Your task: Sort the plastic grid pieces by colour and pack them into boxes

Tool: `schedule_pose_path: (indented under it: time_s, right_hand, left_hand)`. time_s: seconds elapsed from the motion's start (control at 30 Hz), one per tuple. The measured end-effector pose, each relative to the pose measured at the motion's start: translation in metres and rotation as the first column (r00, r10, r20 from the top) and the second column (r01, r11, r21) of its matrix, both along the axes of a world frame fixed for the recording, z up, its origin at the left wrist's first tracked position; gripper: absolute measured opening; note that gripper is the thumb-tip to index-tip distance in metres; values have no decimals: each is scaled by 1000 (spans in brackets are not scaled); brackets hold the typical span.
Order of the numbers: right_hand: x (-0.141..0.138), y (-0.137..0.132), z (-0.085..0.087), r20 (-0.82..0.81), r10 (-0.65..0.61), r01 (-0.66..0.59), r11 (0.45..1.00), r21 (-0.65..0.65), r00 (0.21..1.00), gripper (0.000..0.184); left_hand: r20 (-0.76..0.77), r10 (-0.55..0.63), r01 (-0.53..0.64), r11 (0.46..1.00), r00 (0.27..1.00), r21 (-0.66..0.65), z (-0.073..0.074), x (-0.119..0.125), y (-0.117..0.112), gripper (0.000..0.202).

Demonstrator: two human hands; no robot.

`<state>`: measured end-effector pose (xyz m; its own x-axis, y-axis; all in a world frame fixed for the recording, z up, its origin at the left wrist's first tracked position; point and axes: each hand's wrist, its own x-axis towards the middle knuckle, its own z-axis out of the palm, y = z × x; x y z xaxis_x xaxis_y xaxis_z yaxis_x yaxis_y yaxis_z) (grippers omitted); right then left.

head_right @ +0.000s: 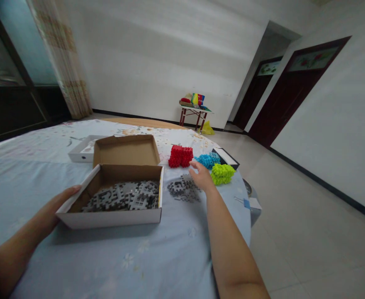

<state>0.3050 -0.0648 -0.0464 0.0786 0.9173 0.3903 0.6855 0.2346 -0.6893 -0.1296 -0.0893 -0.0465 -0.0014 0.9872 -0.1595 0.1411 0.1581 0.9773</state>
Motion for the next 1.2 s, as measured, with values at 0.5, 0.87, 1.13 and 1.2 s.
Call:
schedule_pose_path:
  time_s: [0.5, 0.87, 1.13, 1.2]
  right_hand:
    - [5, 4, -30, 240, 151, -90, 965, -248, 959, 62]
    - [11, 0, -30, 263, 49, 29, 958, -286, 964, 71]
    - [-35, -19, 33, -45, 24, -22, 998, 56, 999, 74]
    - [-63, -26, 51, -21, 144, -141, 986, 93, 989, 72]
  left_hand:
    - [143, 14, 2, 994, 990, -111, -9, -4, 5, 61]
    - [122, 6, 8, 993, 993, -120, 2, 3, -4, 57]
    - [154, -18, 32, 996, 988, -86, -5, -2, 1, 60]
    - [144, -25, 37, 996, 989, -82, -5, -2, 1, 62]
